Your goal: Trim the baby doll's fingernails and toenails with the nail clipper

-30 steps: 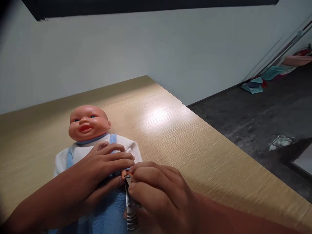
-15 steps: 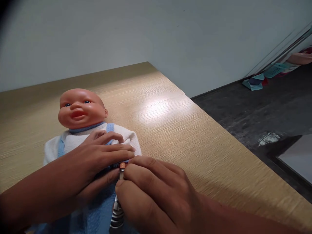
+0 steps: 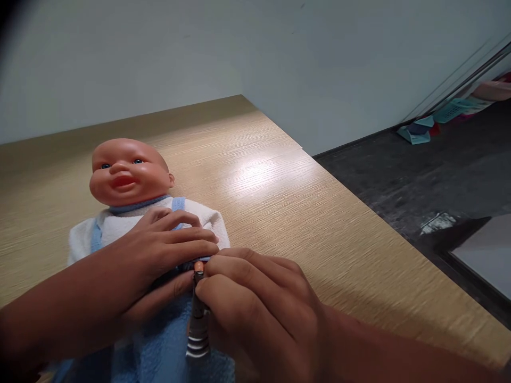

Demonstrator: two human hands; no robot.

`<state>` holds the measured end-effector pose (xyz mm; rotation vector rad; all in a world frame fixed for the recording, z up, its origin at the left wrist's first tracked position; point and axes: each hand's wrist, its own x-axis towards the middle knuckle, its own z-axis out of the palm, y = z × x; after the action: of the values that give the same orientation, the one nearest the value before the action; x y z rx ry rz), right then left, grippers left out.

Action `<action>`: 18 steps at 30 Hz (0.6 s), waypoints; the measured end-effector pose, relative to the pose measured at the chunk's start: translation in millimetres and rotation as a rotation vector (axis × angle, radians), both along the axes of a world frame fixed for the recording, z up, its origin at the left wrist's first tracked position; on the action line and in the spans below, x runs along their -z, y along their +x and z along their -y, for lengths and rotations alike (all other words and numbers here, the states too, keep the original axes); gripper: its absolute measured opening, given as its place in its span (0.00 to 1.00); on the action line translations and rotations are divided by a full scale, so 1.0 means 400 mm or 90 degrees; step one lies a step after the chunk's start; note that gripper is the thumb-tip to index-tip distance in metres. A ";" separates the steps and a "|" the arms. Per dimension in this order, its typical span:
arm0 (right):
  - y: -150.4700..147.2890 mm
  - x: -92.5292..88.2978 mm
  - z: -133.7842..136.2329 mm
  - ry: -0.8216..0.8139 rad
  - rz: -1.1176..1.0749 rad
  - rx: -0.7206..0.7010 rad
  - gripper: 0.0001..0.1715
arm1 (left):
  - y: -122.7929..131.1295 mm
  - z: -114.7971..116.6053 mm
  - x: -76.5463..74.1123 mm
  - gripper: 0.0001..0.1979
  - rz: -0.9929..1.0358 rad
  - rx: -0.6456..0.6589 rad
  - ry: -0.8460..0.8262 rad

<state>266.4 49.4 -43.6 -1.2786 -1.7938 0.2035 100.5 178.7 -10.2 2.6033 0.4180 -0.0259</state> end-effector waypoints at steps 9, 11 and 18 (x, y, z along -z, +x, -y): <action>0.038 0.003 -0.020 0.003 -0.046 -0.109 0.23 | -0.004 -0.002 -0.002 0.09 -0.003 0.006 0.004; 0.036 0.006 -0.026 0.003 -0.065 -0.100 0.22 | -0.003 -0.002 0.000 0.09 -0.004 0.007 0.007; 0.028 0.008 -0.024 0.008 -0.104 -0.025 0.23 | -0.005 -0.008 0.000 0.09 -0.002 0.006 0.011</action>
<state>277.6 59.1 -46.8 -1.1843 -1.6786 0.3089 98.7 181.8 -10.4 2.6234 0.4086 -0.0306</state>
